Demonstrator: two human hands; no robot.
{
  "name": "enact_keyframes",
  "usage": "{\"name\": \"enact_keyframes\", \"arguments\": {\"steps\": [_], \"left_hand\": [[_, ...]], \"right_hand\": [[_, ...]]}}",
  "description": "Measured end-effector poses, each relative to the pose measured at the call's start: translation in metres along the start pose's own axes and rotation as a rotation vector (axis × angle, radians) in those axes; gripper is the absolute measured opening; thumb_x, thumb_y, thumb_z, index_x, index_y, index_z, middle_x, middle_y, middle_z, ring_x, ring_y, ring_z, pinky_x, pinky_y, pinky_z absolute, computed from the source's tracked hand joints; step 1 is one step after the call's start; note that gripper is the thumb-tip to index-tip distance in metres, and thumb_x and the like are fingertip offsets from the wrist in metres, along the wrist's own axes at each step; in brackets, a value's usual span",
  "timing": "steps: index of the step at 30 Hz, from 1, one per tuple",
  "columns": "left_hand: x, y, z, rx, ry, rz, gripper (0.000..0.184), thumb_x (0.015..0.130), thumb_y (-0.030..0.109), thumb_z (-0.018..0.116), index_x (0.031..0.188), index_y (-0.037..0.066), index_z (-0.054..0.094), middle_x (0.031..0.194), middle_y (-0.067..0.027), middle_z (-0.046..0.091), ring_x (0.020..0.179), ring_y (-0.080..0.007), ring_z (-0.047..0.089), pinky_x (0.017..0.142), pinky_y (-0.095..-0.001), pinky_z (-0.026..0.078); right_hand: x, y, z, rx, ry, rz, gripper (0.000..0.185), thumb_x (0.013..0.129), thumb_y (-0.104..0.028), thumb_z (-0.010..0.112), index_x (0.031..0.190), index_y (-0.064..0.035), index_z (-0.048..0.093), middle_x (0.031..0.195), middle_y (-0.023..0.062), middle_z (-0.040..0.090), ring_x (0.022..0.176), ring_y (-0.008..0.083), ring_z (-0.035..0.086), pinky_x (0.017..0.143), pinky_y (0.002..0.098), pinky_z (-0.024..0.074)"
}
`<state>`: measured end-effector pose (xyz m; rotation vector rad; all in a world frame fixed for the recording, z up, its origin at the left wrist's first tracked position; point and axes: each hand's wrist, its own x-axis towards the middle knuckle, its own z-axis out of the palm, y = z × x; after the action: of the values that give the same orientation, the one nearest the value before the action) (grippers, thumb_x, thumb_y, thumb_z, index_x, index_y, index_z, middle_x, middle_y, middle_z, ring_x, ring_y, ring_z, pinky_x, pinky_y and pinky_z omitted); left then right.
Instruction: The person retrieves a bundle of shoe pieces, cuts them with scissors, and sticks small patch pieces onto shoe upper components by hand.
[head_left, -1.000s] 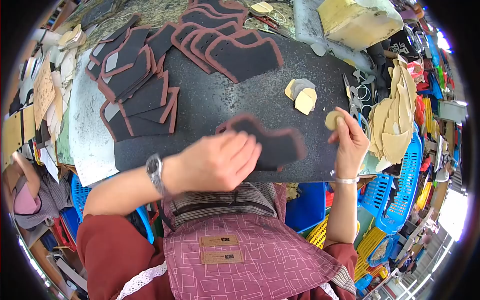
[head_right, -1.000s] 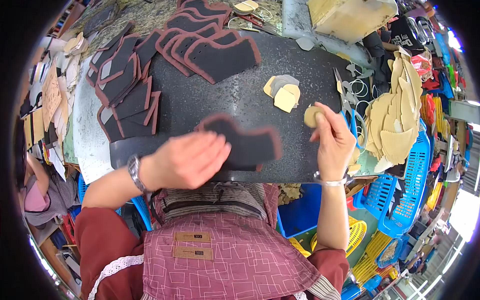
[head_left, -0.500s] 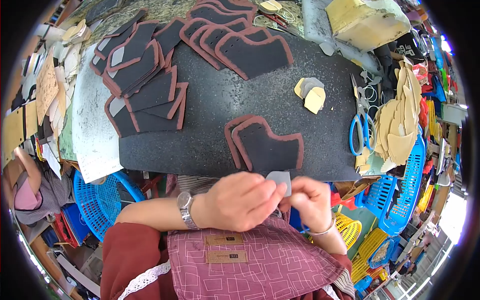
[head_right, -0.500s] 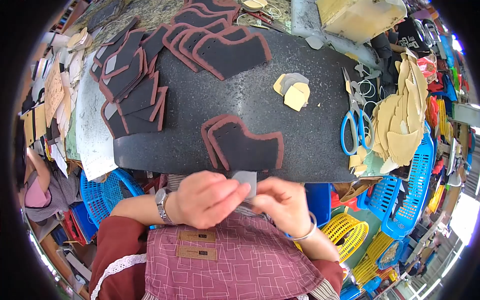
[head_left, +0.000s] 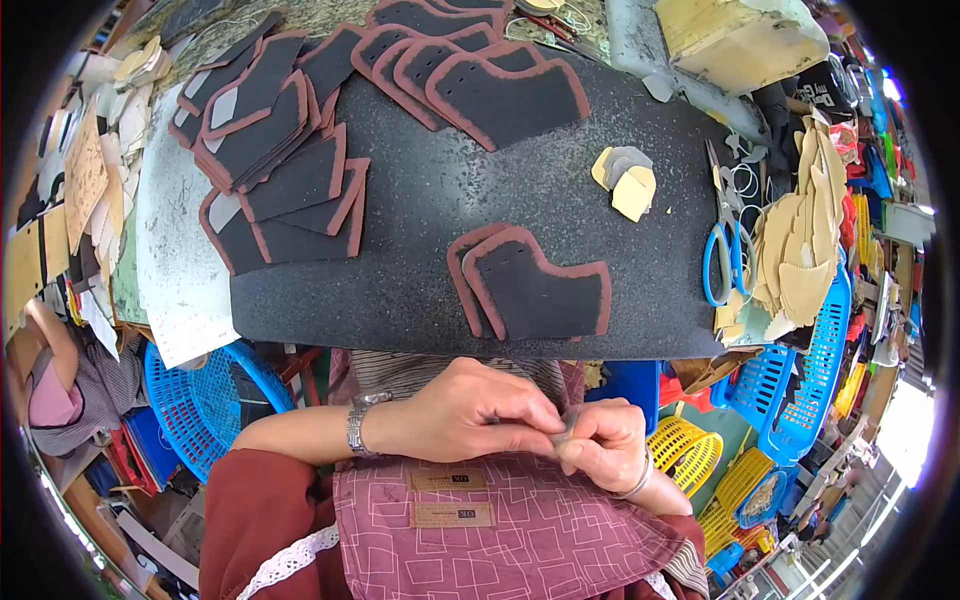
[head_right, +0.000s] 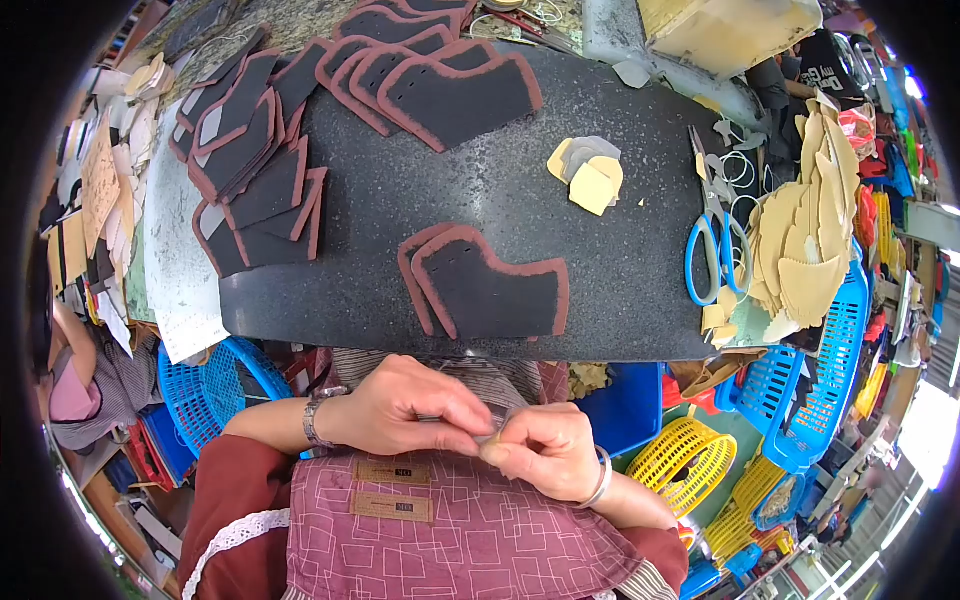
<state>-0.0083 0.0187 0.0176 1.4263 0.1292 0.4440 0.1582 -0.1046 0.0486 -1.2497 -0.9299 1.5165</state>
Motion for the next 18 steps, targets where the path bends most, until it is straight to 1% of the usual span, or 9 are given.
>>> {"name": "enact_keyframes", "arguments": {"steps": [2,3,5,7,8,11,14,16,18], "left_hand": [[-0.003,0.004,-0.004,0.089,0.065,0.03,0.017,0.076,0.012,0.071,0.089,0.002,0.065,0.086,-0.009,0.068,0.074,-0.0162,0.067,0.056,-0.0254,0.051],[-0.005,0.008,-0.009,0.137,0.097,0.044,0.016,0.077,0.011,0.07,0.089,0.002,0.065,0.086,-0.0089,0.067,0.075,-0.0158,0.066,0.055,-0.026,0.05],[-0.013,0.017,-0.024,0.459,0.12,0.219,0.017,0.076,0.009,0.067,0.089,0.0,0.064,0.091,-0.0129,0.066,0.076,-0.0183,0.067,0.056,-0.0252,0.053],[-0.018,0.019,-0.033,0.796,0.057,0.436,0.019,0.074,0.009,0.065,0.09,-0.002,0.063,0.093,-0.0154,0.065,0.076,-0.0204,0.066,0.059,-0.0252,0.055],[-0.014,0.013,-0.033,0.862,0.038,0.64,0.022,0.071,0.008,0.063,0.09,-0.004,0.063,0.096,-0.0185,0.063,0.078,-0.0237,0.066,0.067,-0.0268,0.056],[-0.008,-0.006,-0.02,0.928,0.021,0.769,0.021,0.071,0.006,0.063,0.09,-0.004,0.063,0.097,-0.0186,0.062,0.085,-0.024,0.065,0.073,-0.0284,0.056],[-0.001,-0.007,-0.026,1.105,0.078,0.701,0.018,0.074,0.007,0.064,0.091,-0.001,0.064,0.098,-0.0128,0.061,0.079,-0.0175,0.06,0.062,-0.0232,0.051],[-0.005,-0.009,-0.033,1.321,0.111,0.619,0.019,0.076,0.014,0.065,0.091,0.002,0.064,0.095,-0.0081,0.061,0.072,-0.0141,0.054,0.054,-0.0211,0.044],[-0.011,-0.017,-0.035,1.464,-0.055,0.414,0.022,0.076,0.018,0.064,0.091,0.001,0.063,0.094,-0.0083,0.061,0.072,-0.0148,0.055,0.054,-0.021,0.043]], "right_hand": [[-0.001,0.006,-0.016,-0.141,-0.134,-0.081,0.016,0.078,-0.007,0.066,0.066,-0.0013,0.058,0.053,0.008,0.054,0.045,0.0159,0.053,0.045,0.0279,0.0393],[-0.005,0.005,-0.022,-0.23,-0.069,0.009,0.017,0.076,-0.01,0.069,0.066,-0.0007,0.059,0.053,0.0088,0.052,0.045,0.0186,0.053,0.044,0.03,0.039],[-0.011,0.016,-0.039,-1.129,-0.016,0.181,0.021,0.076,-0.012,0.071,0.062,-0.0002,0.06,0.052,0.0091,0.051,0.046,0.0199,0.054,0.045,0.03,0.0399],[-0.018,0.017,-0.046,-1.081,-0.042,0.242,0.014,0.074,-0.01,0.071,0.074,-0.0002,0.061,0.059,0.0079,0.055,0.05,0.0174,0.056,0.046,0.0291,0.0417],[-0.017,0.014,-0.045,-1.055,-0.059,0.274,0.015,0.074,-0.009,0.072,0.08,-0.0002,0.062,0.062,0.0073,0.057,0.051,0.0162,0.057,0.047,0.0287,0.0427],[0.013,-0.01,-0.007,0.02,0.373,0.169,0.034,0.074,-0.001,0.07,0.104,-0.0025,0.053,0.076,0.0046,0.06,0.06,0.0108,0.058,0.052,0.0251,0.0458],[0.036,-0.002,-0.011,0.047,0.262,0.059,0.05,0.075,0.005,0.067,0.117,-0.005,0.04,0.085,0.0024,0.058,0.07,0.0075,0.057,0.06,0.0213,0.0466],[0.062,-0.009,-0.014,0.005,0.368,0.001,0.045,0.078,0.007,0.063,0.115,-0.0047,0.041,0.081,0.0021,0.057,0.071,0.0056,0.055,0.063,0.0186,0.0445],[0.086,-0.005,-0.021,-0.105,0.329,-0.01,0.045,0.078,0.007,0.062,0.115,-0.0043,0.04,0.08,0.0014,0.057,0.07,0.0047,0.054,0.061,0.0184,0.0437]]}}
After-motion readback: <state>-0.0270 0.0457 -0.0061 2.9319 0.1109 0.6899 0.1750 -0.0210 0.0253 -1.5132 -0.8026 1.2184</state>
